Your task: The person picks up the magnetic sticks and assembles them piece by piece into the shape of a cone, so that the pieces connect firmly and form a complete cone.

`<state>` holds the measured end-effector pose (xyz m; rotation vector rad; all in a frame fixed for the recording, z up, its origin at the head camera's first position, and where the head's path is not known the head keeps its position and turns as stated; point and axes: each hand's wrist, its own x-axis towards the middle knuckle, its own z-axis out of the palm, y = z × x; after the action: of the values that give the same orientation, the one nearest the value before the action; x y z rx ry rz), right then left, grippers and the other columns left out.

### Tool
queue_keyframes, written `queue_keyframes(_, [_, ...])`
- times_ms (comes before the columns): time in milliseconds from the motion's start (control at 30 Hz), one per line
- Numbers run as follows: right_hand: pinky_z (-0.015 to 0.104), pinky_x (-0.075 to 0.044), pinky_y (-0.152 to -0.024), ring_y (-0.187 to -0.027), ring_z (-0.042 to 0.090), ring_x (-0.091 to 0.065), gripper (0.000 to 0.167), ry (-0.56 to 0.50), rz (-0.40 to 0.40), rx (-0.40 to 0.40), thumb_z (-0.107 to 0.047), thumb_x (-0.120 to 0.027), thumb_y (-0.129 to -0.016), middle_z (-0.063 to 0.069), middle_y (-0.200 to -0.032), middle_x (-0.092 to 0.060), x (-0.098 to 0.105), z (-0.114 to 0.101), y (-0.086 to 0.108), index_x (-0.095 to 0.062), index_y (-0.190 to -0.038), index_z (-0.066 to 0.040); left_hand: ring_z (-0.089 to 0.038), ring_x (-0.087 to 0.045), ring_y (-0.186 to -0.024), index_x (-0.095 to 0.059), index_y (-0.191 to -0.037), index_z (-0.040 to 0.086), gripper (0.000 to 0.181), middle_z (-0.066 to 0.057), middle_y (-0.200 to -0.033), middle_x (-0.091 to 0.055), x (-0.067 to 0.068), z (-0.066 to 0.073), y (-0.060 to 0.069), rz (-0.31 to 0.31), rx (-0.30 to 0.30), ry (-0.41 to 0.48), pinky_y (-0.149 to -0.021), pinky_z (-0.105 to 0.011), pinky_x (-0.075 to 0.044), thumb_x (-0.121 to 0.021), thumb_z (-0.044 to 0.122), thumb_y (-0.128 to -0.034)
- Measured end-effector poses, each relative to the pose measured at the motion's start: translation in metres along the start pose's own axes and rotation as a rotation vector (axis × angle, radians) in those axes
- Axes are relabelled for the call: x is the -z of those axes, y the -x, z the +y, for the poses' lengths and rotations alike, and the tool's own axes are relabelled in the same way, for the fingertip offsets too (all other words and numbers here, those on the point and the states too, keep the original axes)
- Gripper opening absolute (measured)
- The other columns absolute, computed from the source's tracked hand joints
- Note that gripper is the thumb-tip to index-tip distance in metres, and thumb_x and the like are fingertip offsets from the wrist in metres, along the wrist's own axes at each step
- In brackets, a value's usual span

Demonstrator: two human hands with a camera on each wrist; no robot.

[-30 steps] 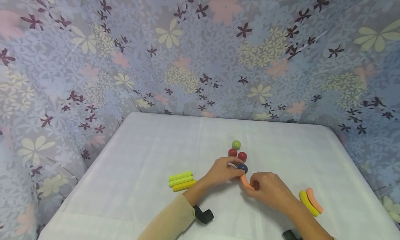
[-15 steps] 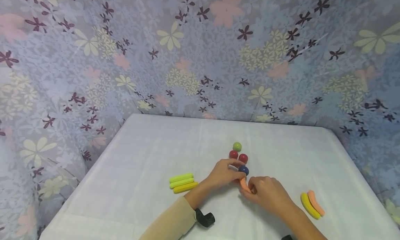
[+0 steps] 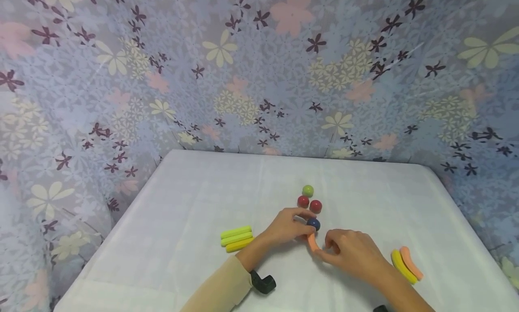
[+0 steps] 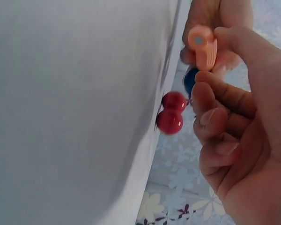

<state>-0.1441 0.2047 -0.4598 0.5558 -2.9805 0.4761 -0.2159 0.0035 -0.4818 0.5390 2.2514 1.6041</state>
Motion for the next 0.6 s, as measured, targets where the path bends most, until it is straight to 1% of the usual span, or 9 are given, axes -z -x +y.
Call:
queue_keyframes(133, [0.023, -0.033, -0.046, -0.047, 0.001, -0.036, 0.031, 0.011, -0.004, -0.019, -0.061, -0.069, -0.078, -0.02, -0.057, -0.04, 0.005, 0.008, 0.005, -0.063, -0.081, -0.031, -0.01, -0.066, -0.072, -0.071, -0.11, 0.02, 0.031, 0.013, -0.099, -0.064, -0.003, -0.005, 0.002, -0.009, 0.0, 0.001, -0.064, -0.026, -0.052, -0.077, 0.025, -0.0795])
queue_keyframes(233, [0.023, -0.032, -0.045, -0.046, 0.002, -0.035, 0.023, 0.026, 0.01, -0.032, -0.053, -0.07, -0.081, -0.019, -0.057, -0.039, 0.008, 0.012, 0.009, -0.064, -0.083, -0.03, -0.009, -0.066, -0.071, -0.071, -0.107, 0.025, 0.028, 0.014, -0.097, -0.065, -0.005, -0.011, 0.003, -0.014, -0.005, -0.022, -0.066, -0.024, -0.051, -0.077, 0.026, -0.0795])
queue_keyframes(333, [0.024, -0.032, -0.044, -0.047, 0.002, -0.034, 0.019, 0.045, 0.018, -0.052, -0.047, -0.07, -0.083, -0.017, -0.057, -0.039, 0.011, 0.017, 0.014, -0.065, -0.083, -0.03, -0.009, -0.066, -0.071, -0.071, -0.106, 0.026, 0.027, 0.014, -0.096, -0.065, -0.006, -0.015, 0.004, -0.021, -0.017, -0.026, -0.067, -0.024, -0.051, -0.077, 0.027, -0.0801])
queue_keyframes(433, [0.025, -0.032, -0.044, -0.047, 0.004, -0.035, 0.017, 0.059, 0.012, -0.079, -0.044, -0.071, -0.083, -0.016, -0.058, -0.039, 0.014, 0.023, 0.018, -0.065, -0.085, -0.028, -0.009, -0.066, -0.071, -0.07, -0.107, 0.027, 0.027, 0.014, -0.096, -0.065, -0.007, -0.017, 0.004, -0.019, -0.024, -0.027, -0.066, -0.025, -0.051, -0.077, 0.028, -0.0805])
queue_keyframes(600, [0.028, -0.034, -0.044, -0.048, 0.008, -0.038, 0.017, 0.047, -0.018, -0.141, -0.041, -0.071, -0.084, -0.014, -0.059, -0.043, 0.022, 0.033, 0.023, -0.066, -0.088, -0.025, -0.007, -0.064, -0.077, -0.07, -0.109, 0.027, 0.03, 0.016, -0.098, -0.064, -0.006, -0.017, 0.002, -0.012, -0.036, -0.056, -0.07, -0.024, -0.05, -0.076, 0.029, -0.0803])
